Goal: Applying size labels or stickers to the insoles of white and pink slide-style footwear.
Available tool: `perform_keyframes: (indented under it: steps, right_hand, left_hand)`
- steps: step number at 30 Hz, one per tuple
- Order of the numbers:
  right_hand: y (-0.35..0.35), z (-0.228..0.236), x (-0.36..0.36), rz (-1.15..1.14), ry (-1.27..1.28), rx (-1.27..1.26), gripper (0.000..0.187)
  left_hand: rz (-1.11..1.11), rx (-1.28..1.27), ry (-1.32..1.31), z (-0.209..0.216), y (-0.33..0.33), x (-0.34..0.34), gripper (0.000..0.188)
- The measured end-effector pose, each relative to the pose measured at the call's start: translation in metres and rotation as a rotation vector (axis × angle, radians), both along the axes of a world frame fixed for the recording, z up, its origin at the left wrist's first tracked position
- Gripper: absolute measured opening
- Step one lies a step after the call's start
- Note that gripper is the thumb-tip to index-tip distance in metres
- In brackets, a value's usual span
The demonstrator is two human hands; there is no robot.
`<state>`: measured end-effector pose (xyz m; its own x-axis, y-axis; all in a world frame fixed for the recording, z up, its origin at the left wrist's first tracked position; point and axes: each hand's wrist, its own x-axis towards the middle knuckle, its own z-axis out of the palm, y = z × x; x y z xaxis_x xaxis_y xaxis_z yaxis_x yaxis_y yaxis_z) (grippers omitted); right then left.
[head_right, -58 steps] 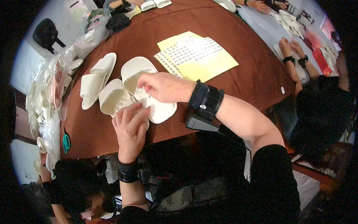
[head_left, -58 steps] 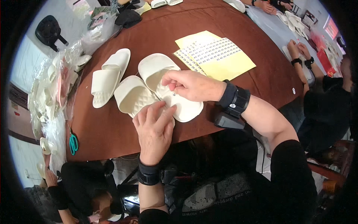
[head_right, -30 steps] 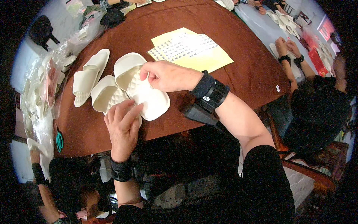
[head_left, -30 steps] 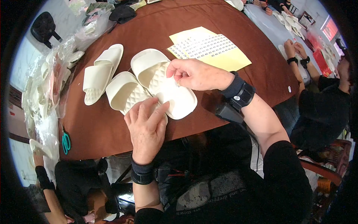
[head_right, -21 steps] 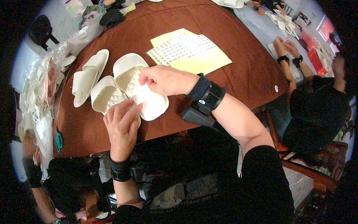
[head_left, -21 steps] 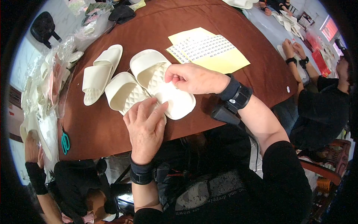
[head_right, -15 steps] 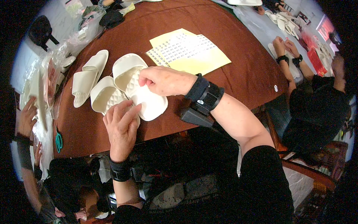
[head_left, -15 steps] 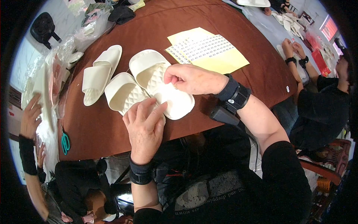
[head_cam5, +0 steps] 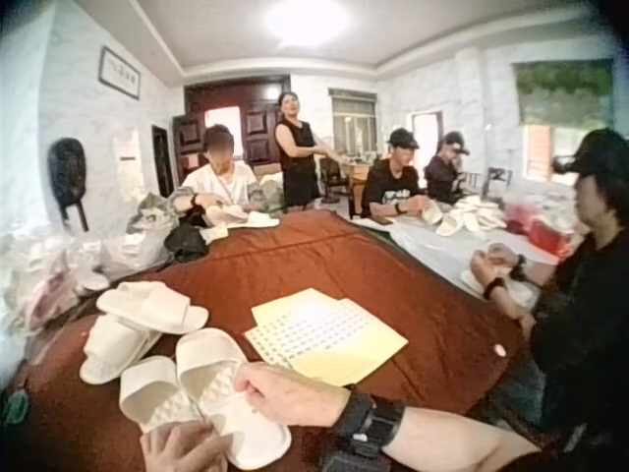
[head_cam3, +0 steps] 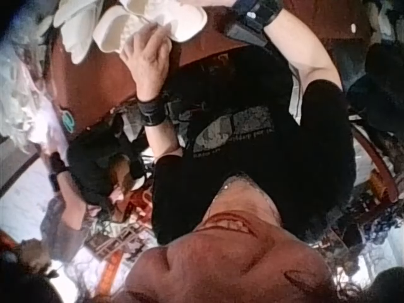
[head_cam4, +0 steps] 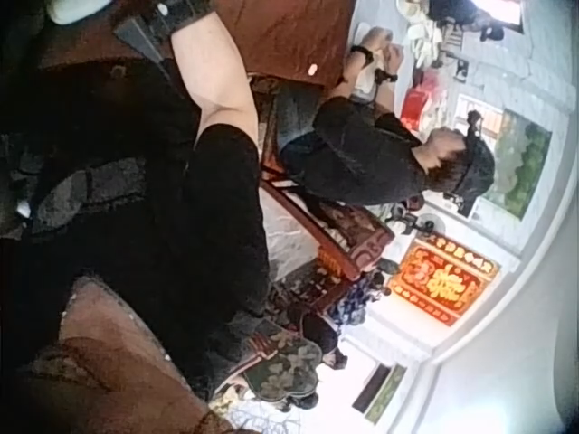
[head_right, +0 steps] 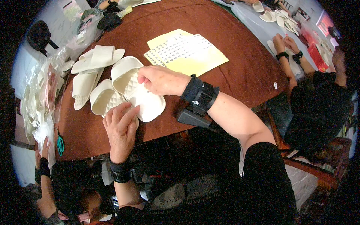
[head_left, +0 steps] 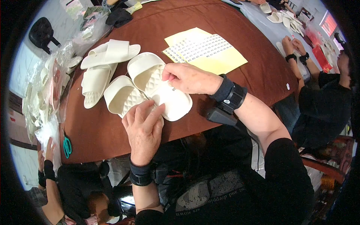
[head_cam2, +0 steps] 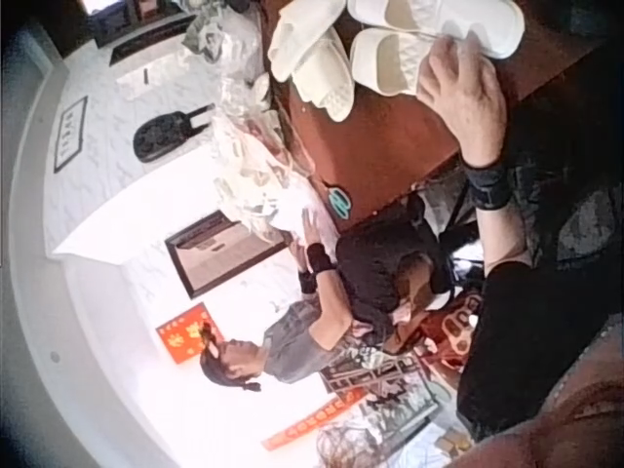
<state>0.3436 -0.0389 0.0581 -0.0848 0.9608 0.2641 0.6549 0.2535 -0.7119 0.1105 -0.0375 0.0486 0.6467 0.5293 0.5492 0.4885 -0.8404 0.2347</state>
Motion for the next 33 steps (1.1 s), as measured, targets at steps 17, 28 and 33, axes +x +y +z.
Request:
perform_keyframes:
  steps: [17,28,33]
  right_hand:
    - [-0.004,0.006,-0.003,0.042,0.055,-0.092,0.017]
    - [-0.001,0.004,-0.002,0.042,0.041,-0.051,0.013]
    - [-0.003,0.010,-0.006,-0.010,0.004,-0.120,0.012]
  left_hand:
    - [-0.004,-0.383,-0.612,-0.004,0.008,-0.045,0.024]
    - [0.188,-0.288,-0.461,-0.007,0.052,-0.076,0.008]
    - [0.165,-0.232,-0.452,-0.009,0.049,-0.079,0.008]
